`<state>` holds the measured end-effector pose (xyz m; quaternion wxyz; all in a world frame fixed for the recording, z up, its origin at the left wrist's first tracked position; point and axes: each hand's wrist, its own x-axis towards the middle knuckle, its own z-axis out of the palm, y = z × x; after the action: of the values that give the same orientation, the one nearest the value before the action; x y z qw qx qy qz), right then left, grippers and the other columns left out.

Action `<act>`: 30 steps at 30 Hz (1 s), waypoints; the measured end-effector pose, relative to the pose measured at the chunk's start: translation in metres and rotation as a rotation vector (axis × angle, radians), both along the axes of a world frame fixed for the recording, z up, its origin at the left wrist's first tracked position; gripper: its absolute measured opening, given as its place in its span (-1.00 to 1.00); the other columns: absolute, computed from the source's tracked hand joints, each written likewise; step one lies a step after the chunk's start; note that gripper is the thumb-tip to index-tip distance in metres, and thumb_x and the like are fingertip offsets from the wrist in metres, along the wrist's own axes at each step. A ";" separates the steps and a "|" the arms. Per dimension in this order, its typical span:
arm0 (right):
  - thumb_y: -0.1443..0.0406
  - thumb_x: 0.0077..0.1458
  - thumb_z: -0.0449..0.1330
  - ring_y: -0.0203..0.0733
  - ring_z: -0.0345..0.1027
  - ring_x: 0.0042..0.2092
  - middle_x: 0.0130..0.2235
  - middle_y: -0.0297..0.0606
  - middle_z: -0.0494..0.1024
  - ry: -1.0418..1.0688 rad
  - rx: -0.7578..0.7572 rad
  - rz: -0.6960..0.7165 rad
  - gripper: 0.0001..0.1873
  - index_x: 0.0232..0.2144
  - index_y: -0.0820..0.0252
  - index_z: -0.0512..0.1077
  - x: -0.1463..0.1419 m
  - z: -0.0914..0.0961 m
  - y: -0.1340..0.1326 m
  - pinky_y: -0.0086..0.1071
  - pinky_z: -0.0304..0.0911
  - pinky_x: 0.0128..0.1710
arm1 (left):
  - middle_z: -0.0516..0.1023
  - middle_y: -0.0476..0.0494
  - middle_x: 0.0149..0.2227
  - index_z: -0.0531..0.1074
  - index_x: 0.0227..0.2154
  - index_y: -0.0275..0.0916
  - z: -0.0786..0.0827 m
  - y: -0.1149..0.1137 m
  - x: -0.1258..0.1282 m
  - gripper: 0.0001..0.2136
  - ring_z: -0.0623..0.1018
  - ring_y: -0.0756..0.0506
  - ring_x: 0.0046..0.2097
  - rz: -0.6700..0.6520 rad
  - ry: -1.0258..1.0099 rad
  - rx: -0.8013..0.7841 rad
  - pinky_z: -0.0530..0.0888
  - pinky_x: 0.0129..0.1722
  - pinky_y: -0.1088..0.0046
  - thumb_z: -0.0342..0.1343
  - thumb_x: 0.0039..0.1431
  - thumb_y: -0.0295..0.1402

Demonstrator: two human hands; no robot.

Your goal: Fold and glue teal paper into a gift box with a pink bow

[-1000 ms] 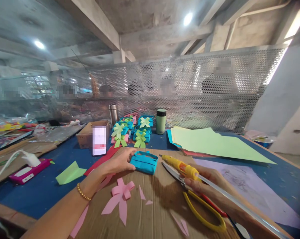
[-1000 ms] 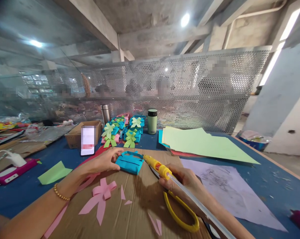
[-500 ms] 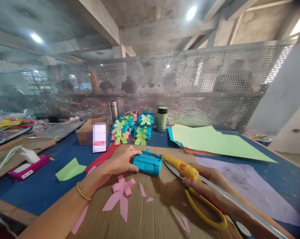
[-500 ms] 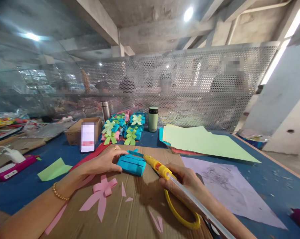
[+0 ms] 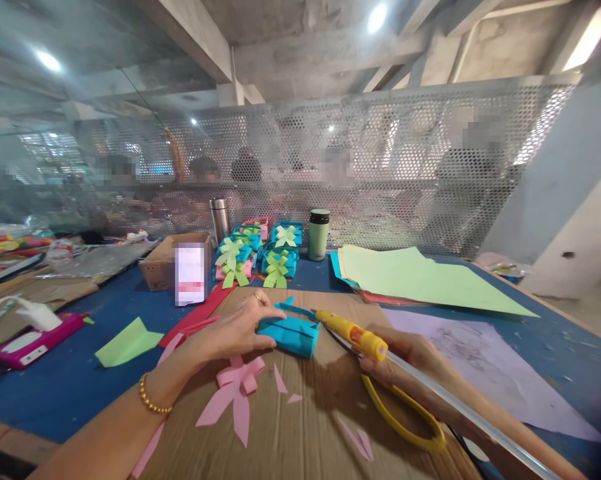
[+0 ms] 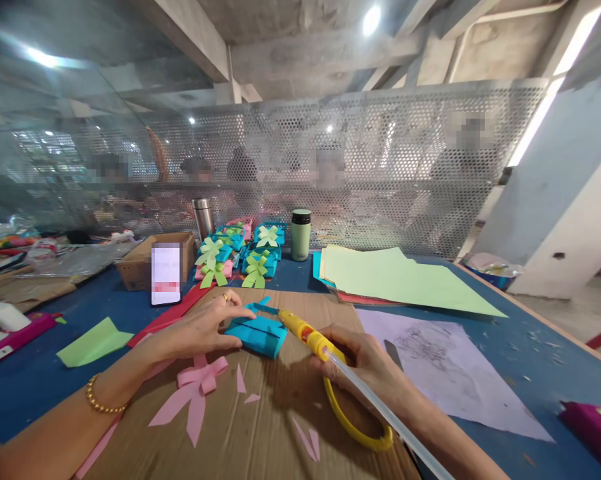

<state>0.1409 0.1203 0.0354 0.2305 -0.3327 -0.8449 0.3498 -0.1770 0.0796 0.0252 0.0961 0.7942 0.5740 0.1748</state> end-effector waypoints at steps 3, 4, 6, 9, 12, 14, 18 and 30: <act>-0.04 0.12 0.20 -0.30 0.11 -0.43 -0.46 -0.38 0.31 -0.002 -0.019 0.005 -0.61 -0.39 0.18 0.42 -0.002 0.000 0.000 -0.45 0.00 -0.53 | 0.31 -0.15 0.15 0.53 -0.04 -0.03 -0.002 0.002 0.000 -0.59 0.40 -0.25 0.10 -0.010 0.028 0.059 0.37 0.10 0.15 0.33 -0.02 -0.30; -0.05 0.11 0.20 -0.30 0.11 -0.44 -0.46 -0.39 0.31 -0.003 -0.028 0.003 -0.60 -0.41 0.18 0.41 -0.003 0.000 0.000 -0.45 0.00 -0.53 | 0.31 -0.14 0.17 0.53 -0.06 -0.04 -0.002 0.003 -0.001 -0.60 0.40 -0.25 0.12 -0.023 0.020 0.062 0.37 0.11 0.15 0.33 -0.03 -0.31; -0.06 0.11 0.19 -0.30 0.11 -0.44 -0.46 -0.39 0.30 -0.002 -0.043 -0.005 -0.58 -0.43 0.18 0.39 -0.004 0.001 -0.002 -0.45 0.00 -0.52 | 0.35 -0.12 0.16 0.51 -0.08 -0.07 -0.002 0.004 0.000 -0.62 0.40 -0.24 0.13 -0.064 -0.010 0.054 0.37 0.12 0.17 0.31 -0.03 -0.34; -0.08 0.11 0.18 -0.30 0.10 -0.44 -0.46 -0.39 0.30 0.002 -0.044 0.003 -0.56 -0.46 0.19 0.37 -0.006 0.001 -0.005 -0.43 0.00 -0.50 | 0.46 -0.10 0.07 0.47 -0.05 -0.11 -0.002 0.006 0.000 -0.61 0.42 -0.23 0.10 -0.099 -0.032 0.027 0.37 0.11 0.17 0.27 -0.01 -0.37; -0.08 0.11 0.18 -0.30 0.11 -0.43 -0.46 -0.38 0.31 0.000 -0.030 0.009 -0.55 -0.47 0.19 0.37 -0.006 0.000 -0.005 -0.42 0.01 -0.49 | 0.48 -0.13 0.04 0.43 0.04 -0.11 -0.002 0.006 0.002 -0.51 0.42 -0.26 0.10 -0.050 -0.038 0.009 0.36 0.11 0.12 0.27 -0.02 -0.36; -0.08 0.12 0.17 -0.29 0.11 -0.44 -0.47 -0.39 0.31 0.000 -0.017 0.010 -0.55 -0.47 0.19 0.38 -0.007 -0.001 -0.004 -0.42 0.01 -0.49 | 0.46 -0.16 0.07 0.38 0.14 -0.09 -0.002 0.007 0.003 -0.40 0.41 -0.27 0.12 -0.036 -0.063 -0.002 0.36 0.12 0.11 0.28 -0.03 -0.35; -0.10 0.11 0.17 -0.29 0.11 -0.45 -0.49 -0.39 0.29 0.003 -0.007 0.028 -0.53 -0.50 0.18 0.37 -0.007 -0.002 -0.002 -0.42 0.04 -0.51 | 0.43 -0.15 0.05 0.37 0.18 -0.06 -0.002 0.007 0.005 -0.38 0.42 -0.22 0.09 -0.087 -0.114 -0.034 0.36 0.10 0.21 0.29 -0.01 -0.33; -0.04 0.06 0.23 -0.26 0.10 -0.43 -0.47 -0.38 0.30 -0.023 -0.067 0.016 -0.62 -0.44 0.15 0.40 -0.006 -0.002 -0.003 -0.42 0.03 -0.52 | 0.53 -0.09 -0.08 0.43 0.14 0.09 0.002 0.001 -0.001 -0.49 0.44 -0.26 -0.05 -0.064 0.119 0.003 0.36 0.00 0.12 0.25 0.08 -0.17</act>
<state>0.1346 0.1178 0.0336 0.2068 -0.3374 -0.8379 0.3759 -0.1779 0.0806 0.0276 0.0664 0.8214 0.5526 0.1250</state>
